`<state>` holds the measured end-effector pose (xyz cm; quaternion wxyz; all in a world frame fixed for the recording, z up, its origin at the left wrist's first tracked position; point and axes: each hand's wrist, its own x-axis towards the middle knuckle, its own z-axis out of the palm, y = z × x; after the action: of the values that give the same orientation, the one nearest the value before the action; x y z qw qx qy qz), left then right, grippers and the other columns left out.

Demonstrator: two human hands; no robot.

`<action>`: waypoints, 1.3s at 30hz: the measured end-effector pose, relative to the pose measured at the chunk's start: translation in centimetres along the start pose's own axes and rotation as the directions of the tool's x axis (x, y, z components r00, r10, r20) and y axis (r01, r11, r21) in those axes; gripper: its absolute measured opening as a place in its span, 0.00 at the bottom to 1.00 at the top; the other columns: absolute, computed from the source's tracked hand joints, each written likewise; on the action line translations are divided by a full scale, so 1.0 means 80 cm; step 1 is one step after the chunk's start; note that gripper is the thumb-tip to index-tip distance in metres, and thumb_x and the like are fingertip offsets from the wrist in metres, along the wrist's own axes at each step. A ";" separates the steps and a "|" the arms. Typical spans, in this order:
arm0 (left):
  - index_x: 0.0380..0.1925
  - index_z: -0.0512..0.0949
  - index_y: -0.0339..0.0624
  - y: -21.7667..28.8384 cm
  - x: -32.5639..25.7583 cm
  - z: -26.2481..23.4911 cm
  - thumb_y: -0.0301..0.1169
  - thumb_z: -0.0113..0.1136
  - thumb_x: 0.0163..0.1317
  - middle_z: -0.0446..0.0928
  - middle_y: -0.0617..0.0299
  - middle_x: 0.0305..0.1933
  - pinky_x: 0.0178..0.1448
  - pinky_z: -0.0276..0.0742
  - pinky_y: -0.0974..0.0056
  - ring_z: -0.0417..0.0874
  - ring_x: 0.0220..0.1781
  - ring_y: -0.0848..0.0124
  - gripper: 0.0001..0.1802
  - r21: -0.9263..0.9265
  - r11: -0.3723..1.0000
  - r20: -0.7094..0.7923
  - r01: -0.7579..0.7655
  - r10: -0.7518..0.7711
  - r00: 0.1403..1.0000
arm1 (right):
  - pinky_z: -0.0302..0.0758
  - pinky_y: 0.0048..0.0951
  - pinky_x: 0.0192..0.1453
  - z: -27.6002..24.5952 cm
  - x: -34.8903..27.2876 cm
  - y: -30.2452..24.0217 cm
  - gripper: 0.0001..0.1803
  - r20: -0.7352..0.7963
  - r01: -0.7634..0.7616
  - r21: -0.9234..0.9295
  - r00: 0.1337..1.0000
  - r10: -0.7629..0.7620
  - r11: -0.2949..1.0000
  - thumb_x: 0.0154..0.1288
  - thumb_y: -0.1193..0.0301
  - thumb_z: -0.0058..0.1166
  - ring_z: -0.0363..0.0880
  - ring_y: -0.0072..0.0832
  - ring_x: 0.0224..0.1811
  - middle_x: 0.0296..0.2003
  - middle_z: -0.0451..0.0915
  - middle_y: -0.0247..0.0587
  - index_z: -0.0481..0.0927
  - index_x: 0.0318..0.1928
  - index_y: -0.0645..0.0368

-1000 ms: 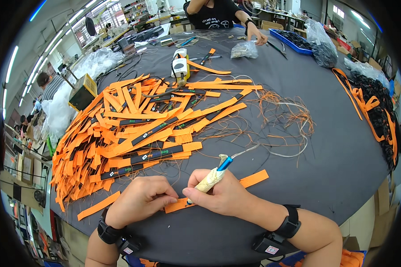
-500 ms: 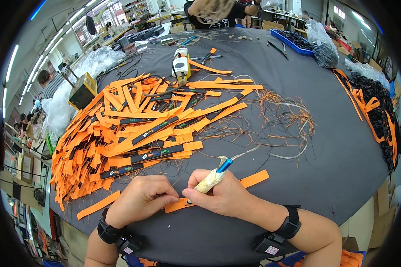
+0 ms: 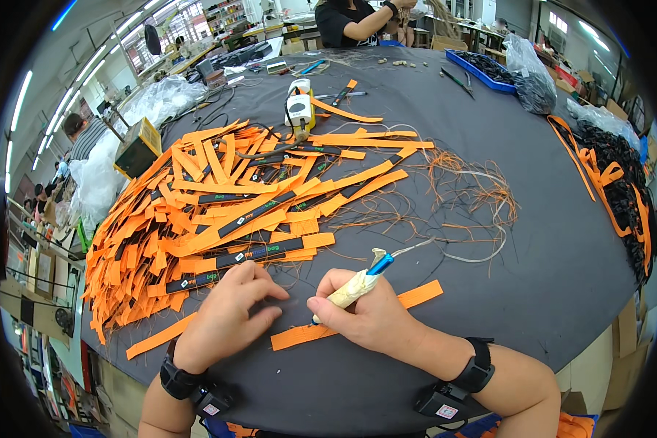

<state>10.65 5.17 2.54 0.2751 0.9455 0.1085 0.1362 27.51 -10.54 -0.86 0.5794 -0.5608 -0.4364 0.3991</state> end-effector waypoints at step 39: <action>0.29 0.75 0.37 0.009 0.002 0.018 0.24 0.63 0.55 0.70 0.58 0.32 0.32 0.72 0.62 0.76 0.28 0.64 0.05 -0.122 0.992 0.168 0.019 0.002 0.986 | 0.64 0.20 0.27 -0.001 0.001 0.005 0.09 0.058 0.106 -0.130 0.993 -0.099 0.986 0.68 0.69 0.59 0.67 0.13 0.24 0.22 0.73 0.26 0.76 0.34 0.59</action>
<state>11.38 3.91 1.77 0.3418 0.9343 0.0804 0.0612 27.65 -10.43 -1.28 0.5494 -0.5645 -0.5048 0.3531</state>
